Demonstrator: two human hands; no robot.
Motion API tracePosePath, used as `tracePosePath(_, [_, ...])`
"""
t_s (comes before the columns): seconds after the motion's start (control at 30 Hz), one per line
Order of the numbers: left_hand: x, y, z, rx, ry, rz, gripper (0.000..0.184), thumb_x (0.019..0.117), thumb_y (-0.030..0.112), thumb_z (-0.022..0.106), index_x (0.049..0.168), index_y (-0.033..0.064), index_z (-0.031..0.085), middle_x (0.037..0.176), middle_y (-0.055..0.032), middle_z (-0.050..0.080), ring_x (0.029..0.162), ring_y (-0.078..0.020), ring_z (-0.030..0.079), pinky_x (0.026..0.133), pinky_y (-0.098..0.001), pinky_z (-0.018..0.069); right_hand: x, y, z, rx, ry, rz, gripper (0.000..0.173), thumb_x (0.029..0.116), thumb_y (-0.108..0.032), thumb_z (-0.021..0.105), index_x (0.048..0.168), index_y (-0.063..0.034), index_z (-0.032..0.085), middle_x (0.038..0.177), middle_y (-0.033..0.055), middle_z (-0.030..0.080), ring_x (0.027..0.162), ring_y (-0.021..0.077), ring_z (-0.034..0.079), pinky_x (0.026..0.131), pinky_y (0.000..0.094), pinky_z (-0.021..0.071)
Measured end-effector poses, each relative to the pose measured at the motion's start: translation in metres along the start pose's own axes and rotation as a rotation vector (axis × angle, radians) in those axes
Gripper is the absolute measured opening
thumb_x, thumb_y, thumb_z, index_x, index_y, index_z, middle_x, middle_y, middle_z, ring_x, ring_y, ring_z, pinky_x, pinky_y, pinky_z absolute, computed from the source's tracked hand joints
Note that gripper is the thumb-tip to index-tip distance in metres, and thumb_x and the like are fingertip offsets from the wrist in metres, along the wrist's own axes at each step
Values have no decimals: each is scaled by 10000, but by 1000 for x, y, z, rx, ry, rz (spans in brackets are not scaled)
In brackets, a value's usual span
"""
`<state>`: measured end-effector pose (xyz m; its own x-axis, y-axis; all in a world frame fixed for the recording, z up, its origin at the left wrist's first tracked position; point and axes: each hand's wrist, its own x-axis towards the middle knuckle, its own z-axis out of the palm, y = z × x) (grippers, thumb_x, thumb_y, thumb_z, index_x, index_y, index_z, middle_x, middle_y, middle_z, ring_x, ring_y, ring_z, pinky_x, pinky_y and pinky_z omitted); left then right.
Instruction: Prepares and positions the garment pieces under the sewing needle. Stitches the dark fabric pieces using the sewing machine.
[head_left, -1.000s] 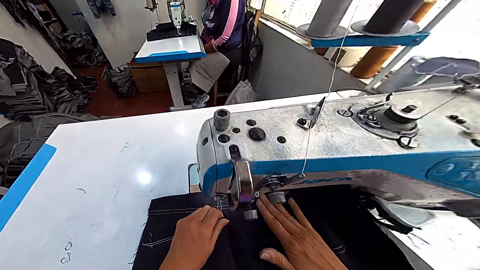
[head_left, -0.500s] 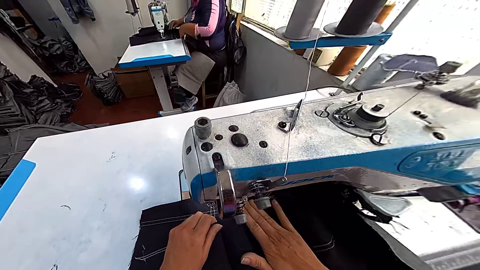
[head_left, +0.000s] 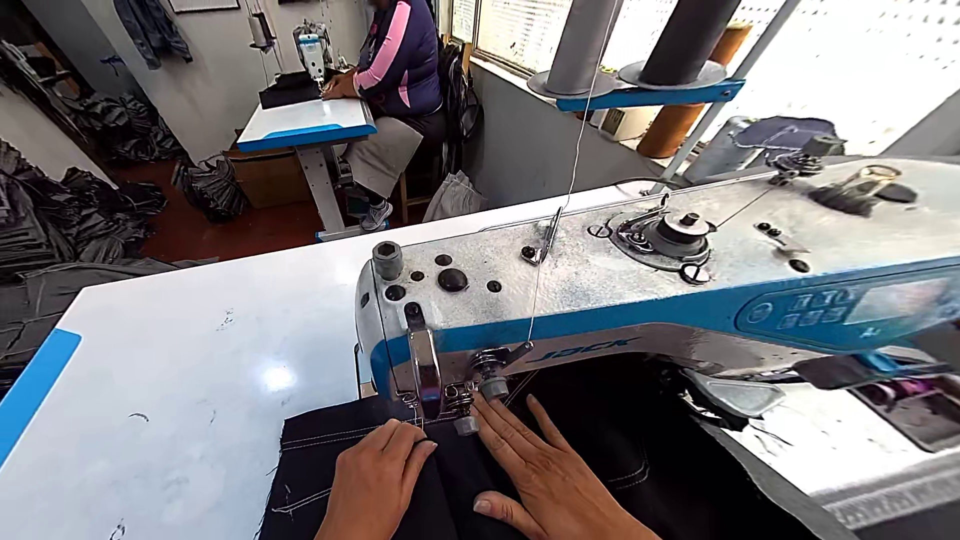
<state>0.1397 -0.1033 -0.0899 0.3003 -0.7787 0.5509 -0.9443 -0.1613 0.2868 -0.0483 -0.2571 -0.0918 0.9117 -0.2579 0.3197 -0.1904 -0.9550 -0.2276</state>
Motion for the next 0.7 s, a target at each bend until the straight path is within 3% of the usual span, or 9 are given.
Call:
tracePosePath(0.1, [0, 0, 0, 2, 5, 0, 347, 1029, 370, 508, 906, 130, 726, 751, -7, 667, 672, -119, 669, 564, -240, 527, 11, -32, -11, 161, -16, 46, 943, 990, -745, 192, 1500, -16, 504, 1567, 115, 493, 1467, 275, 452, 1205, 649, 256])
tracePosePath(0.17, [0, 0, 1, -4, 6, 2, 353, 1033, 370, 499, 904, 129, 722, 754, -11, 665, 670, -122, 668, 564, -244, 529, 14, -52, -8, 246, -60, 66, 961, 995, -737, 199, 1517, 27, 458, 1596, 155, 440, 1485, 298, 422, 1219, 637, 236])
tracePosePath(0.33, [1, -1, 0, -22, -7, 4, 360, 1037, 380, 502, 906, 127, 720, 753, -12, 659, 675, -122, 667, 570, -247, 531, 6, -54, 18, -54, 16, 47, 1033, 951, -795, 163, 1511, 17, 469, 1591, 133, 456, 1469, 271, 447, 1210, 562, 283])
tracePosePath(0.7, [2, -2, 1, -51, -9, -11, 351, 1024, 380, 521, 906, 118, 722, 759, -24, 666, 675, -145, 682, 565, -278, 548, 7, -48, 11, -84, -42, 30, 1040, 943, -804, 218, 1510, 32, 464, 1587, 162, 451, 1471, 304, 442, 1211, 581, 263])
